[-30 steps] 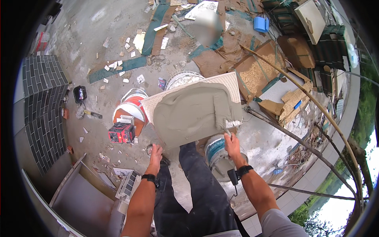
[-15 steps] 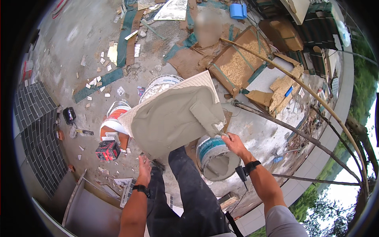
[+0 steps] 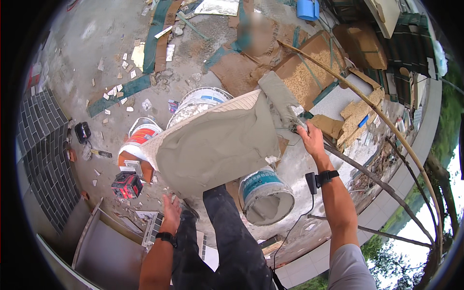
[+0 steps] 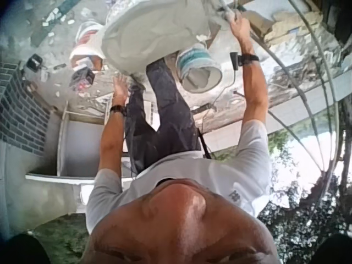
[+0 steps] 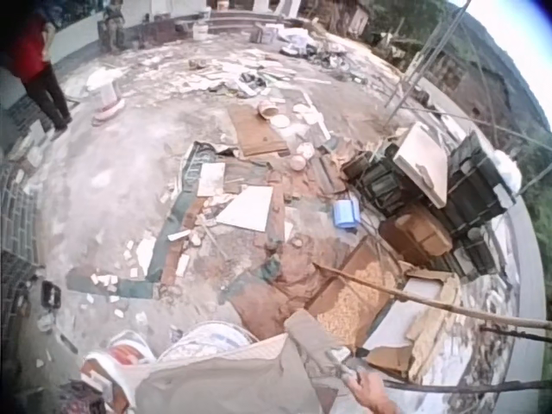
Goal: Cutting tiles with a hand-held grinder and applying mortar to the back of a tile for installation.
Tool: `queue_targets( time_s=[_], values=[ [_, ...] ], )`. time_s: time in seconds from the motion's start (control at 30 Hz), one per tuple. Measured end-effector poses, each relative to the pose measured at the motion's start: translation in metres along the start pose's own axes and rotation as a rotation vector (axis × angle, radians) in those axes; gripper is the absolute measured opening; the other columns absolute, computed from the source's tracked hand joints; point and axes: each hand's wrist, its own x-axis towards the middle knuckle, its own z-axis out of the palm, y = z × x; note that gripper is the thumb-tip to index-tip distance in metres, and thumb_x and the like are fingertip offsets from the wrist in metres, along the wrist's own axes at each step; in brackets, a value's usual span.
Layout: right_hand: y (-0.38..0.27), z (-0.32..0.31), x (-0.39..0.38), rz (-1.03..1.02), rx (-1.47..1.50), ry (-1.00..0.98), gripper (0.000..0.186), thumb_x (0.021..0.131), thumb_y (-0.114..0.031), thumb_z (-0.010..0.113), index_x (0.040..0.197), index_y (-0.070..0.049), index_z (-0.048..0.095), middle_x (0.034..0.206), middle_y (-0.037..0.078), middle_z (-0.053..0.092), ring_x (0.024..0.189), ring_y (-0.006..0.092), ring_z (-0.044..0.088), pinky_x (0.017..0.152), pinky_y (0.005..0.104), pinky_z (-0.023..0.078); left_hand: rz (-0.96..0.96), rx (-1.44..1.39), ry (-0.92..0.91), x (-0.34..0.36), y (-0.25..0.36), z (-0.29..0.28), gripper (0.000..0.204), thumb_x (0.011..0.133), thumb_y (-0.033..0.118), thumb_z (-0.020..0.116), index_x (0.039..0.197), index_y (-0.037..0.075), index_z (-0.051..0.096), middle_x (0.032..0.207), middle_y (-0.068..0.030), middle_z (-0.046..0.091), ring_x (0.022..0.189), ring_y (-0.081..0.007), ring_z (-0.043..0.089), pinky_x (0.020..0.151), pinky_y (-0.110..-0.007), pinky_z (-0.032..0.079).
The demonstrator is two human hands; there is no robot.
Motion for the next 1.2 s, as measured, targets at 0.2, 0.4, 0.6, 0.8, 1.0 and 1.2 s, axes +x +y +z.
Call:
queue_targets(
  time_s=[0.2,0.4,0.6,0.8,1.0,1.2],
  values=[
    [-0.097,-0.043,0.031,-0.242,-0.214,-0.599,0.051,0.091,-0.05,0.059,0.092,0.001,0.062,0.081,0.026,0.063,0.082,0.0455,0.06,0.073,0.0497,0.046,-0.006,0.02,0.014,0.002,-0.003,-0.009,0.095,0.092,0.079,0.022,0.159,0.014,0.002,0.163,-0.0188,0.016,0.152,-0.0335,0.009,0.121,-0.049,0.001],
    [-0.096,-0.042,0.08,-0.066,-0.233,-0.159,0.054,0.094,-0.051,0.056,0.091,0.003,0.061,0.08,0.026,0.065,0.082,0.0445,0.063,0.073,0.0476,0.049,0.013,-0.017,-0.057,0.007,-0.006,0.005,0.096,0.092,0.079,0.024,0.159,0.014,0.002,0.163,-0.0208,0.016,0.152,-0.0338,0.012,0.121,-0.047,0.005],
    [-0.112,-0.009,-0.023,0.425,0.754,-0.421,0.043,0.099,-0.047,0.055,0.081,-0.008,0.052,0.061,0.002,0.052,0.041,0.0102,0.045,0.038,0.0264,0.035,0.031,-0.07,-0.045,0.006,-0.008,-0.007,0.094,0.094,0.075,0.027,0.159,0.011,0.002,0.162,-0.0223,0.015,0.151,-0.0333,0.013,0.12,-0.046,0.017],
    [-0.227,0.112,-0.084,0.517,0.919,-0.689,0.043,0.097,-0.049,0.056,0.082,-0.009,0.051,0.06,0.002,0.05,0.043,0.0114,0.046,0.039,0.028,0.036,0.027,-0.029,-0.109,0.01,-0.012,-0.015,0.09,0.095,0.076,0.025,0.16,0.017,0.002,0.163,-0.0205,0.014,0.152,-0.0335,0.01,0.121,-0.046,0.006],
    [-0.252,0.128,-0.094,0.387,0.899,-0.692,0.043,0.097,-0.051,0.055,0.085,-0.01,0.052,0.06,0.002,0.051,0.044,0.0116,0.046,0.04,0.0279,0.037,0.062,-0.015,-0.152,0.007,-0.013,-0.029,0.09,0.096,0.073,0.026,0.159,0.014,0.003,0.163,-0.02,0.014,0.152,-0.0327,0.008,0.121,-0.049,0.003],
    [-0.201,0.093,-0.109,0.463,0.785,-0.675,0.043,0.097,-0.051,0.054,0.082,-0.011,0.053,0.06,0.003,0.052,0.042,0.0124,0.045,0.039,0.0276,0.035,0.102,0.014,-0.262,0.018,-0.018,-0.043,0.095,0.095,0.074,0.03,0.159,0.009,0.002,0.163,-0.021,0.014,0.153,-0.0323,0.007,0.121,-0.049,0.003]
  ],
)
